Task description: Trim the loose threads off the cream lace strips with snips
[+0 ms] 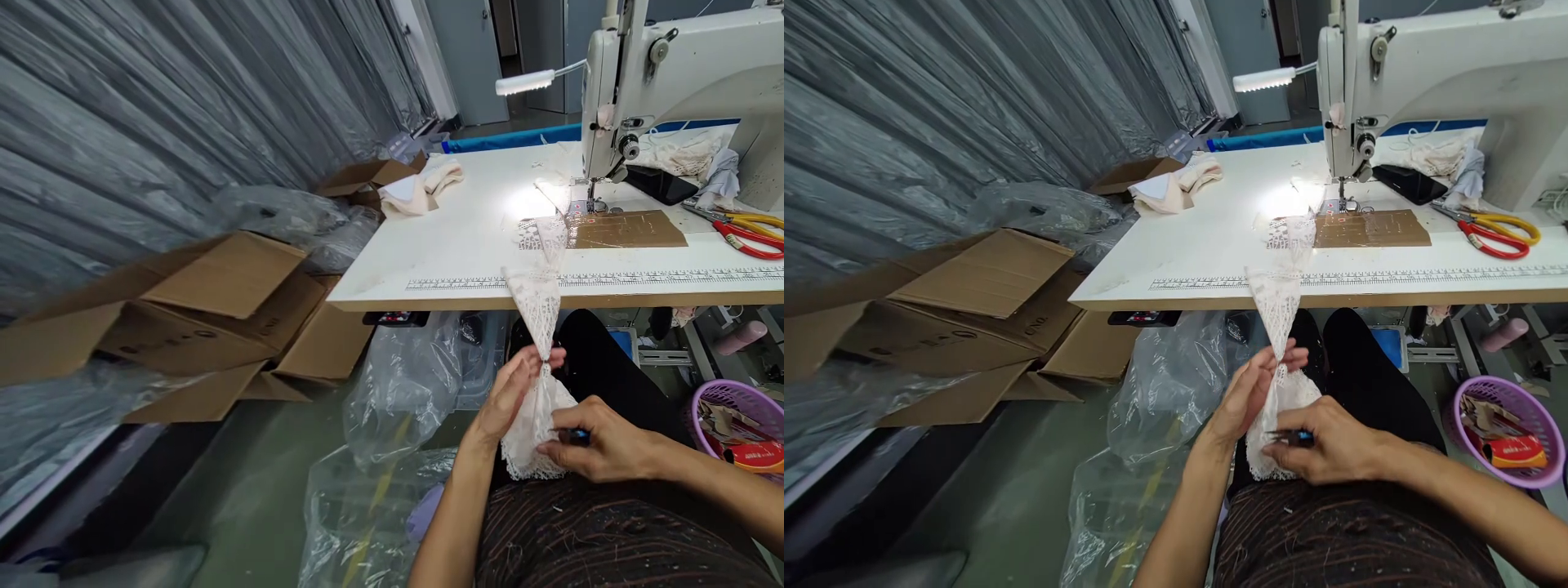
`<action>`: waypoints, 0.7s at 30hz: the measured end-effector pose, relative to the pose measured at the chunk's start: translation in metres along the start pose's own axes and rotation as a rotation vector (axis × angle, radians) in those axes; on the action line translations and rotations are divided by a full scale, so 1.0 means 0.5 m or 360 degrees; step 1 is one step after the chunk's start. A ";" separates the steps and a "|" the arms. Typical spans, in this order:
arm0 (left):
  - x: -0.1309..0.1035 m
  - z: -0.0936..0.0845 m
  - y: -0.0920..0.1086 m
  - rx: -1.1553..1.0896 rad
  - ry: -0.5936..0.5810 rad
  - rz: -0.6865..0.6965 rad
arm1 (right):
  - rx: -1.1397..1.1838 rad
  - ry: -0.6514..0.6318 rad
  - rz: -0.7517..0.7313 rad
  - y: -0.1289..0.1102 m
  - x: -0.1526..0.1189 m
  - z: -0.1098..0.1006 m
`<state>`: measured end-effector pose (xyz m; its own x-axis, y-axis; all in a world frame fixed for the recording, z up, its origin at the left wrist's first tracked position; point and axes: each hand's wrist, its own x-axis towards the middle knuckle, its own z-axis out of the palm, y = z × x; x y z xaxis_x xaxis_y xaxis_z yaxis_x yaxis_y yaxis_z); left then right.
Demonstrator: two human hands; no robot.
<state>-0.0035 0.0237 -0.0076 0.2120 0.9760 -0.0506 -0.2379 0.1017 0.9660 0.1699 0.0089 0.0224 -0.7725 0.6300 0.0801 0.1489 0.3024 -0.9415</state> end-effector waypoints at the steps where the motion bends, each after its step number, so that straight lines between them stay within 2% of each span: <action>1: -0.005 0.001 0.002 -0.0118 -0.0095 -0.0101 | 0.0006 -0.0072 -0.0029 -0.005 -0.004 -0.001; 3: -0.017 -0.001 0.006 -0.0180 -0.0144 -0.0242 | -0.0015 -0.0209 -0.0054 -0.013 -0.009 -0.009; 5: -0.027 -0.007 0.011 -0.0077 -0.0063 -0.0318 | -0.0096 -0.0259 -0.0006 -0.013 -0.011 -0.022; 8: -0.037 -0.015 0.019 0.0119 0.0085 -0.0357 | -0.0200 -0.0083 0.0146 -0.001 -0.008 -0.044; 11: -0.040 -0.016 0.024 0.0224 0.0140 -0.0329 | -0.0264 0.0113 0.0312 0.017 0.005 -0.060; 14: -0.041 -0.013 0.027 0.0275 0.0124 -0.0295 | -0.0265 0.0095 0.0378 0.030 0.024 -0.065; 17: -0.041 -0.009 0.028 0.0285 0.0080 -0.0285 | -0.0228 0.0059 0.0310 0.038 0.042 -0.060; 21: -0.042 -0.007 0.025 0.0279 0.0133 -0.0266 | -0.0239 0.0151 0.0324 0.047 0.053 -0.049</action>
<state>-0.0139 0.0052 0.0045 0.1539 0.9616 -0.2270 -0.0367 0.2352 0.9713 0.1680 0.0501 0.0104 -0.6568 0.7509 -0.0690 0.3907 0.2605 -0.8829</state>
